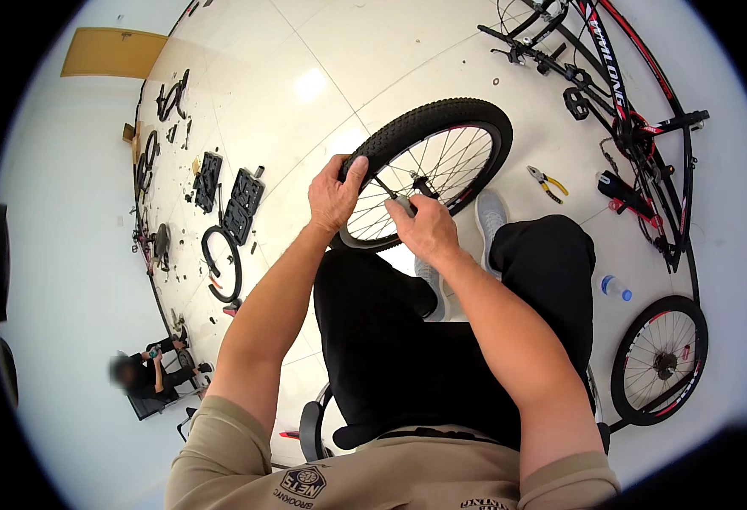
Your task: The person sits on a chair and uses a tire lever to pry the tire bead off the rim of a bicycle wheel. They repeatedly insert the lever and rotate the wheel to loosen the tire from the rim.
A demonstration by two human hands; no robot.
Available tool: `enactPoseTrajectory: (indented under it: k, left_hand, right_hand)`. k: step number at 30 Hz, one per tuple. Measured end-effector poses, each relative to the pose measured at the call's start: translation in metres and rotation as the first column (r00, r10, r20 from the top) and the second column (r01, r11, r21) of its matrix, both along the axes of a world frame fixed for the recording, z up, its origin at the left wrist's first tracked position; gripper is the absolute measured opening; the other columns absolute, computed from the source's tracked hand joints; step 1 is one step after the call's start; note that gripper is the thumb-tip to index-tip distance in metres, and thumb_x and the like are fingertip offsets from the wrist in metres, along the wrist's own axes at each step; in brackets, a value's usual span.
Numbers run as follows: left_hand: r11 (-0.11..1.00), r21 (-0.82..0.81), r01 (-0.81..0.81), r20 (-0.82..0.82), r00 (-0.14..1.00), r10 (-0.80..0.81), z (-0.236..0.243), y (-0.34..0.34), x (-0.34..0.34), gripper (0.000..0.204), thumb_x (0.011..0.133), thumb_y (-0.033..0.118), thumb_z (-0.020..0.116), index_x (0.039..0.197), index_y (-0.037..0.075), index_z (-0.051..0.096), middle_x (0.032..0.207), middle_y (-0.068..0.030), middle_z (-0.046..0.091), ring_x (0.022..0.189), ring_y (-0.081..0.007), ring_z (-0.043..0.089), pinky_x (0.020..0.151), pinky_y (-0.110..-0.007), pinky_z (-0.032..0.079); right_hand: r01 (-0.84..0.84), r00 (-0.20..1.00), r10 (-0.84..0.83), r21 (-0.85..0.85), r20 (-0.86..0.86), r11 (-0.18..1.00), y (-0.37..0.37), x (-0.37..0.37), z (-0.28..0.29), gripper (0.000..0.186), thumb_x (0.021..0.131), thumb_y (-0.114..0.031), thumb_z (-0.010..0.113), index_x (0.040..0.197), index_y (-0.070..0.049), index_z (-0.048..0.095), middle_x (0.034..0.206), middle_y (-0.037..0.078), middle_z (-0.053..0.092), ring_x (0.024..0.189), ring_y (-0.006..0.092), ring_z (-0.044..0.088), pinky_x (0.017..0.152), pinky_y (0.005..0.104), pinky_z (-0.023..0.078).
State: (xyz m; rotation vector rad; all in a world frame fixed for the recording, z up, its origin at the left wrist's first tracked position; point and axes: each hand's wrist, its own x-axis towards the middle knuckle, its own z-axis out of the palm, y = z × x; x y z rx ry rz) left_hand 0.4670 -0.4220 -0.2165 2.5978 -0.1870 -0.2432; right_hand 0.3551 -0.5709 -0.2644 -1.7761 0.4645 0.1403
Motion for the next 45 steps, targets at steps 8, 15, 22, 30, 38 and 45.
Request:
enactPoseTrajectory:
  k: [8, 15, 22, 30, 38, 45]
  left_hand:
    - [0.993, 0.117, 0.004, -0.047, 0.999, 0.002, 0.008, -0.012, 0.001, 0.073, 0.089, 0.077, 0.054, 0.106, 0.008, 0.070, 0.085, -0.0151, 0.073, 0.089, -0.0348, 0.071, 0.082, -0.044, 0.054]
    - [0.991, 0.128, -0.025, -0.004, 1.000, 0.026, 0.000, -0.016, 0.004, 0.080, 0.087, 0.080, 0.052, 0.097, 0.003, 0.069, 0.077, -0.0189, 0.071, 0.080, -0.0380, 0.070, 0.077, -0.046, 0.054]
    - [0.998, 0.066, -0.002, -0.043, 0.999, 0.005, -0.009, -0.010, 0.018, 0.076, 0.089, 0.074, 0.056, 0.084, -0.001, 0.069, 0.071, -0.0221, 0.067, 0.073, -0.0379, 0.067, 0.073, -0.046, 0.053]
    - [0.990, -0.141, -0.021, -0.058, 0.998, 0.013, -0.022, 0.002, 0.032, 0.068, 0.091, 0.062, 0.064, 0.079, -0.004, 0.069, 0.068, -0.0227, 0.065, 0.067, -0.0348, 0.063, 0.068, -0.044, 0.051]
    - [0.966, -0.245, -0.080, -0.217, 0.976, 0.026, -0.025, 0.016, 0.043, 0.068, 0.088, 0.063, 0.068, 0.083, -0.005, 0.072, 0.070, -0.0190, 0.068, 0.069, -0.0267, 0.065, 0.069, -0.041, 0.053]
    - [0.962, -0.255, -0.097, -0.256, 0.966, 0.029, -0.025, 0.022, 0.043, 0.067, 0.087, 0.064, 0.068, 0.087, -0.004, 0.073, 0.072, -0.0180, 0.069, 0.071, -0.0265, 0.067, 0.071, -0.040, 0.054]
  right_hand:
    - [0.026, 0.999, -0.011, 0.289, -0.053, 0.957, -0.002, 0.004, -0.022, 0.060, 0.091, -0.051, 0.068, 0.074, 0.006, 0.065, 0.065, 0.011, 0.060, 0.065, 0.0188, 0.054, 0.064, 0.0382, 0.046]
    - [0.028, 0.991, 0.040, 0.485, -0.130, 0.874, -0.010, 0.005, -0.026, 0.057, 0.091, -0.050, 0.067, 0.073, 0.004, 0.063, 0.059, 0.006, 0.055, 0.054, 0.0145, 0.050, 0.053, 0.0333, 0.041]
    - [0.053, 0.975, 0.098, 0.637, -0.199, 0.769, -0.014, 0.009, -0.024, 0.053, 0.093, -0.048, 0.066, 0.080, 0.003, 0.064, 0.055, 0.003, 0.053, 0.044, 0.0113, 0.047, 0.044, 0.0293, 0.035]
    - [-0.054, 0.991, 0.083, 0.253, -0.104, 0.966, -0.006, 0.017, -0.035, 0.049, 0.094, -0.044, 0.064, 0.098, 0.005, 0.067, 0.085, 0.013, 0.069, 0.084, 0.0248, 0.064, 0.077, 0.0378, 0.049]
    - [0.036, 0.995, -0.009, 0.284, -0.095, 0.958, -0.005, 0.013, -0.016, 0.028, 0.088, -0.022, 0.073, 0.100, 0.004, 0.068, 0.089, 0.007, 0.070, 0.081, 0.0151, 0.060, 0.075, 0.0322, 0.048]
    - [0.083, 0.995, -0.055, 0.406, -0.080, 0.910, -0.010, 0.013, -0.007, 0.018, 0.095, -0.021, 0.067, 0.095, -0.004, 0.062, 0.072, -0.002, 0.055, 0.059, 0.0072, 0.050, 0.053, 0.0260, 0.040]
